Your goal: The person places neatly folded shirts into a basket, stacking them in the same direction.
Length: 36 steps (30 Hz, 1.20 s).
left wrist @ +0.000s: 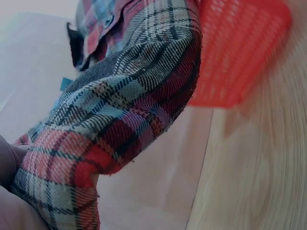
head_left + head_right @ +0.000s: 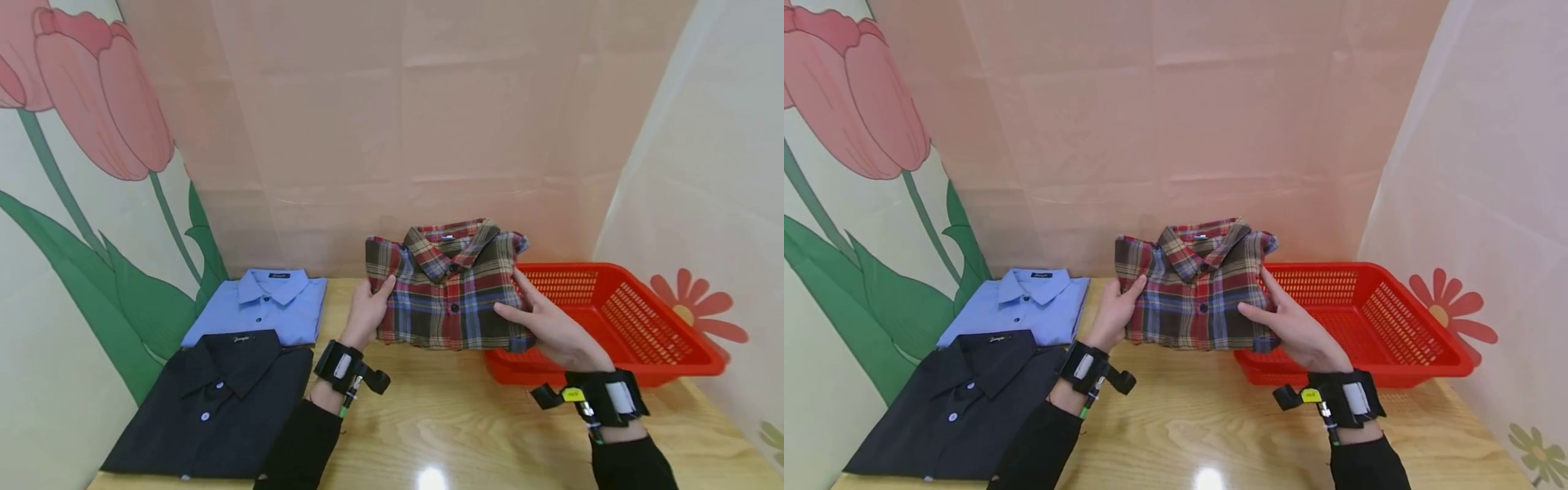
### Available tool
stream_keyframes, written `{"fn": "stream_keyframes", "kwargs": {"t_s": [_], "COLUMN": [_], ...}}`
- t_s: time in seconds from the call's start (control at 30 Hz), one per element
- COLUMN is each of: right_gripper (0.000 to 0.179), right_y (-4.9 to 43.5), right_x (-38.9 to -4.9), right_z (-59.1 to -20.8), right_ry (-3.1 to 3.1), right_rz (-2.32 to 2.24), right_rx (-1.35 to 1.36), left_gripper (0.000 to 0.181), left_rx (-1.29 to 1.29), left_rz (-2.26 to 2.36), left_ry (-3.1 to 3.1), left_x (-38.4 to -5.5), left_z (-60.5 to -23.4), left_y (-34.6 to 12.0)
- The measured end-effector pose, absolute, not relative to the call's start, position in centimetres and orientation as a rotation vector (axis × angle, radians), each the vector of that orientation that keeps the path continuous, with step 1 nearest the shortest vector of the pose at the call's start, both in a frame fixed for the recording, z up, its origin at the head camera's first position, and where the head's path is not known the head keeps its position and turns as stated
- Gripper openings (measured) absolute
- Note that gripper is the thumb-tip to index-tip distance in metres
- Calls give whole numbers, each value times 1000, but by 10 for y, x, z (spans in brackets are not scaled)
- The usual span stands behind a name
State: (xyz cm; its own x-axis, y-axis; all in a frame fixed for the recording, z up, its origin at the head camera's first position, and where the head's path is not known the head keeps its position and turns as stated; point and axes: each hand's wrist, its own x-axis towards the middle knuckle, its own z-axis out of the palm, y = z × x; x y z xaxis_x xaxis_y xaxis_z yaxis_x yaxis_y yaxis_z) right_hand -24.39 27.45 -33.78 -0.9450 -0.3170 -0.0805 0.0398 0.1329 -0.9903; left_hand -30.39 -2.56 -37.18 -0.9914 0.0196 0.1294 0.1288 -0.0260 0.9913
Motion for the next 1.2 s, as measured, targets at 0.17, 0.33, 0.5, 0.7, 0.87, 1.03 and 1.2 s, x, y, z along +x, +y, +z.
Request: {"fn": "stream_keyframes", "kwargs": {"t_s": [0.17,0.33,0.5,0.7,0.87,1.03,1.2], "right_gripper": [97,95,90,95,99,98,95], "right_y": [290,308,322,339,361,382,405], "right_x": [-245,-247,-252,-261,-268,-269,-269], "right_z": [-335,-332,-334,-340,-340,-335,-328], "right_ry": [2197,2358,2604,2707,2862,2957,3001], "right_rz": [-1871,-1842,-1713,-1634,-1465,-1288,-1164], "right_rx": [-307,-257,-125,-72,-54,-19,-38], "left_gripper": [34,31,30,26,24,23,27], "left_rx": [-166,-154,-219,-271,-262,-217,-234], "left_rz": [-2277,-2333,-2365,-2400,-2447,-2485,-2508], "left_ry": [-2086,-2050,-2069,-2074,-2045,-2068,-2194], "left_x": [-303,-308,-312,-315,-316,-314,-312], "left_z": [-366,-363,-360,-360,-364,-367,-364], "left_y": [-14,1,24,51,76,100,122]}}
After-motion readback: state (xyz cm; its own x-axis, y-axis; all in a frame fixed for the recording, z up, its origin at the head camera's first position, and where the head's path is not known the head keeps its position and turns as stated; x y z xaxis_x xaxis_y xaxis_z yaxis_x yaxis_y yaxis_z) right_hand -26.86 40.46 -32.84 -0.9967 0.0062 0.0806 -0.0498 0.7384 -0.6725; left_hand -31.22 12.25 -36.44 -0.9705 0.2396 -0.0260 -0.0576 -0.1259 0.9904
